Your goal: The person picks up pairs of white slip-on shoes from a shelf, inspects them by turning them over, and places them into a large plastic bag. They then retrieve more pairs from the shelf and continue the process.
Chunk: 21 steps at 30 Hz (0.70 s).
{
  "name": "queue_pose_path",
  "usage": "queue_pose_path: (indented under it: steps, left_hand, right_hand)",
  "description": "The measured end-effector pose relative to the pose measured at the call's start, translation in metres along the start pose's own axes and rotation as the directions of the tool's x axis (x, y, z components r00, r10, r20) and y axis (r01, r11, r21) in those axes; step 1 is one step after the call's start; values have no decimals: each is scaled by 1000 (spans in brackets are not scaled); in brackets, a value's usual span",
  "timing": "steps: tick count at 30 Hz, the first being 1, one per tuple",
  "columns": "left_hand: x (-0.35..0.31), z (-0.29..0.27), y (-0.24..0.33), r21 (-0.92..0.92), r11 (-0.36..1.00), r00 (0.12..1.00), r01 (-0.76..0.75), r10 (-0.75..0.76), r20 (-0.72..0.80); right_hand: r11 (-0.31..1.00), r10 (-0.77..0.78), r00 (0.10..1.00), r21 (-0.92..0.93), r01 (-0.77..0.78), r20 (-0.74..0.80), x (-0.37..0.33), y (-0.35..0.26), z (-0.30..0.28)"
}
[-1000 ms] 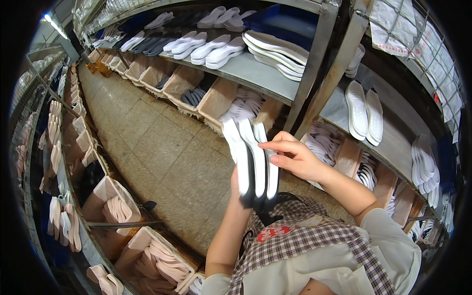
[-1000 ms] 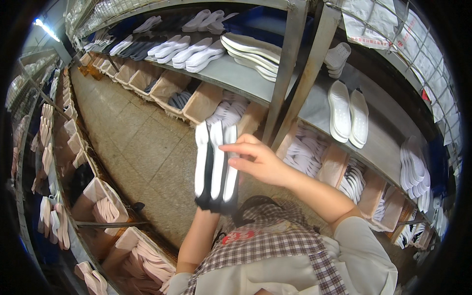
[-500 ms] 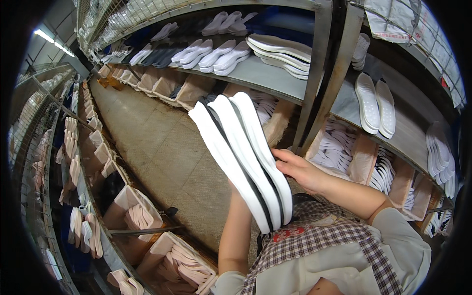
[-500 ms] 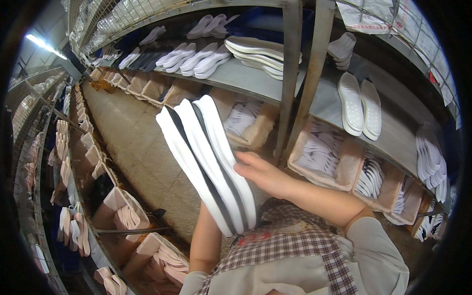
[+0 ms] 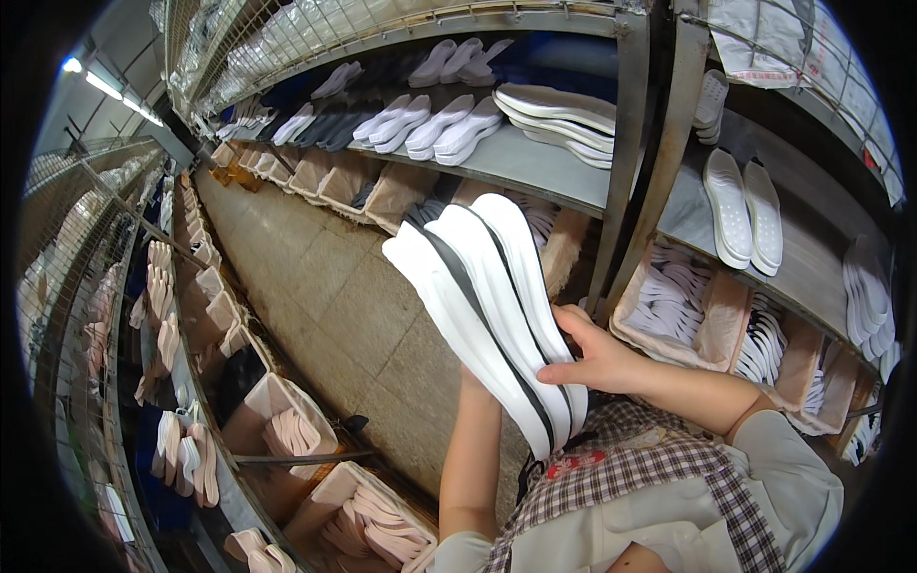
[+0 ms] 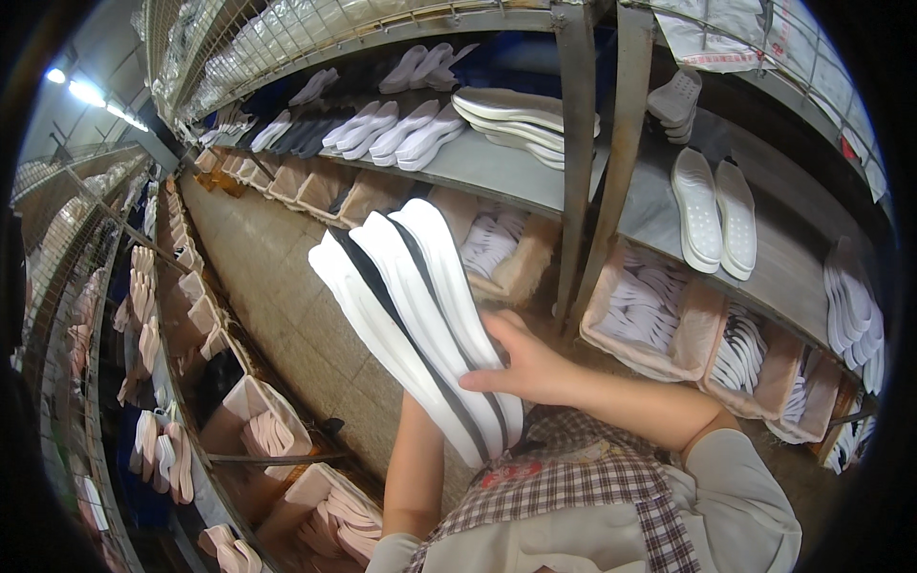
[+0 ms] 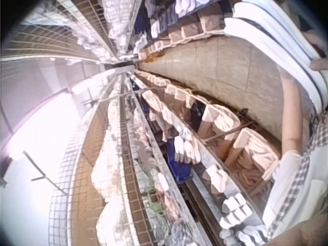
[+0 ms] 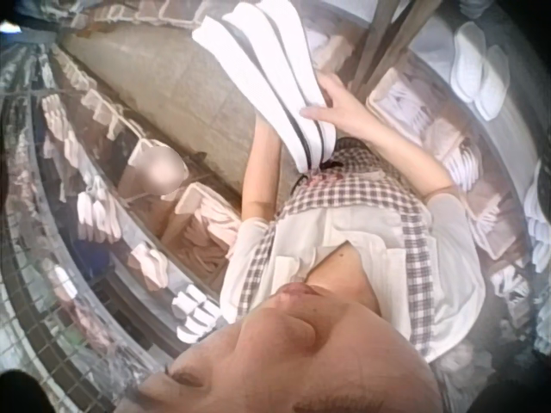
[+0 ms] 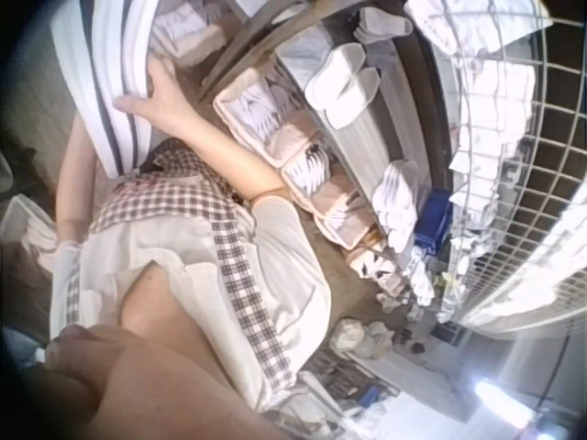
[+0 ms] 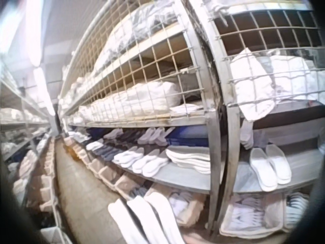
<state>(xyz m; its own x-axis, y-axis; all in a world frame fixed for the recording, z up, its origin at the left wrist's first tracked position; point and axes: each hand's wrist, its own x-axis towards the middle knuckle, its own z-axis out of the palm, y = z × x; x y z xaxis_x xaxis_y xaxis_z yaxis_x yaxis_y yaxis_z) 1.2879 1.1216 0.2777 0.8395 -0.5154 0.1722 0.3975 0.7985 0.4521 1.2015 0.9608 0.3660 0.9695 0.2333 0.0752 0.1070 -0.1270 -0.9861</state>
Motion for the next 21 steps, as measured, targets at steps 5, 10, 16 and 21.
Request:
queue_pose_path:
  steps: [5, 10, 16, 21]
  left_hand:
    - [7, 14, 8, 164, 985, 998, -45, 53, -46]
    - [9, 19, 14, 332, 942, 984, -43, 96, -147]
    - [6, 33, 21, 83, 997, 999, 4, -1, -46]
    - [-2, 48, 11, -164, 975, 987, 147, -156, -42]
  right_hand:
    - [997, -29, 999, 72, 27, 22, -2, 12, -4]
    - [980, -77, 996, -190, 67, -47, 2, 21, -9]
    - [937, -185, 982, -306, 169, -24, 4, 29, -18]
    - [702, -611, 791, -487, 520, -36, 27, 36, -34]
